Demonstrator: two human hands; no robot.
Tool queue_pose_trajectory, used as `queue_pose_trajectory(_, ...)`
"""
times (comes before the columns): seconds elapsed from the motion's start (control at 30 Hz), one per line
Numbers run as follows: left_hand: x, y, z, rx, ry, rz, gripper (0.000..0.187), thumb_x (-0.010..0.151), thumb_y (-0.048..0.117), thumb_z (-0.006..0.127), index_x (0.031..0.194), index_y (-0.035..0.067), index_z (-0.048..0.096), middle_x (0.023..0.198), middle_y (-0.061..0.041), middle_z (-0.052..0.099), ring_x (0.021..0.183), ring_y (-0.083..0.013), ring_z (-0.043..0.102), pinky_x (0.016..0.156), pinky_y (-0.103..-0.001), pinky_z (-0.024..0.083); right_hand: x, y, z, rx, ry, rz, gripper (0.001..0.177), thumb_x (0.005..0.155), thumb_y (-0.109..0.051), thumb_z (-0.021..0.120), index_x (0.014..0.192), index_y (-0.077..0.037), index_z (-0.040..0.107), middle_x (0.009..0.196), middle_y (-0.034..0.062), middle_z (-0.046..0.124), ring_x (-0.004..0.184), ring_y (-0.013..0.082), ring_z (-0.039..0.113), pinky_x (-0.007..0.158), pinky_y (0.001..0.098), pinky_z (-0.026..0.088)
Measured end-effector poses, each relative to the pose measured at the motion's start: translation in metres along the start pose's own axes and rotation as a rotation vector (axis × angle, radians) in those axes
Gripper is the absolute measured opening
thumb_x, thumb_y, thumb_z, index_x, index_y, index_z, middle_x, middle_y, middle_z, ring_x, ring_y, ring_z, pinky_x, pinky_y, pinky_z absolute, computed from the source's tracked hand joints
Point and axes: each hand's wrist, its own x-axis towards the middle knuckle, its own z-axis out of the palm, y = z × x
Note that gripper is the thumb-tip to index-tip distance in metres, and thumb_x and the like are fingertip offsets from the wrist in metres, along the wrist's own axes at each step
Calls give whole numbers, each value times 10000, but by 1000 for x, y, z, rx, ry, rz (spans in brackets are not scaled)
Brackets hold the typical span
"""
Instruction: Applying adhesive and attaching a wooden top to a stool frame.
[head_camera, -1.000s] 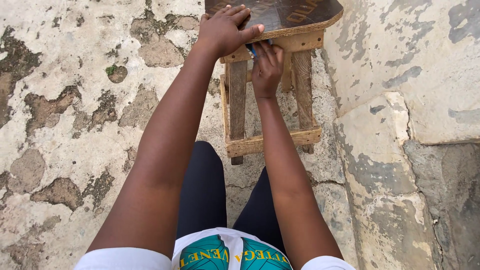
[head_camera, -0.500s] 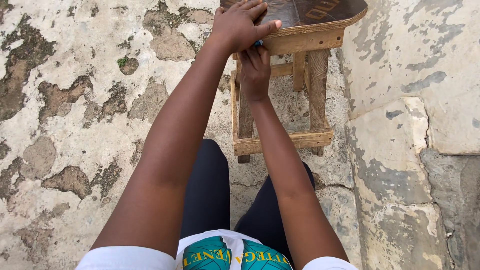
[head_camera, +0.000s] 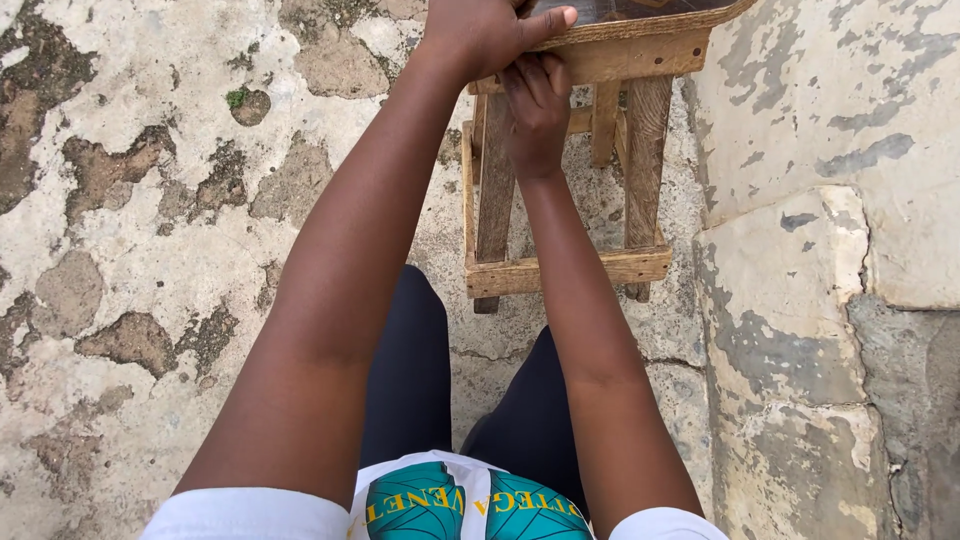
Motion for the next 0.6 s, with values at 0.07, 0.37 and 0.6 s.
queue_pose_trajectory(0.07, 4, -11, 16, -5, 173, 131, 744, 890, 866, 543, 1032, 180, 791, 822, -64, 749, 711, -248, 720, 634, -430, 548, -5, -3, -3, 0, -4, -38, 353, 928, 52, 716, 1258, -69, 747, 1301, 48, 687, 1236, 303, 584, 1040, 434, 528)
queue_pose_trajectory(0.37, 13, -7, 26, -20, 163, 82, 795, 848, 912, 545, 1016, 172, 782, 797, -75, 759, 677, -225, 726, 589, -416, 564, -12, 5, -12, -27, -142, -197, 300, 966, 1, 717, 1257, -67, 738, 1379, 36, 670, 1267, 290, 569, 1070, 434, 505)
queue_pose_trajectory(0.6, 5, 1, 13, -24, 252, 89, 767, 794, 911, 546, 958, 205, 796, 775, -51, 767, 671, -231, 729, 577, -432, 538, -40, -4, -7, -273, -377, -448, 256, 981, -148, 641, 1210, -64, 716, 1356, 93, 647, 1225, 254, 561, 936, 398, 478)
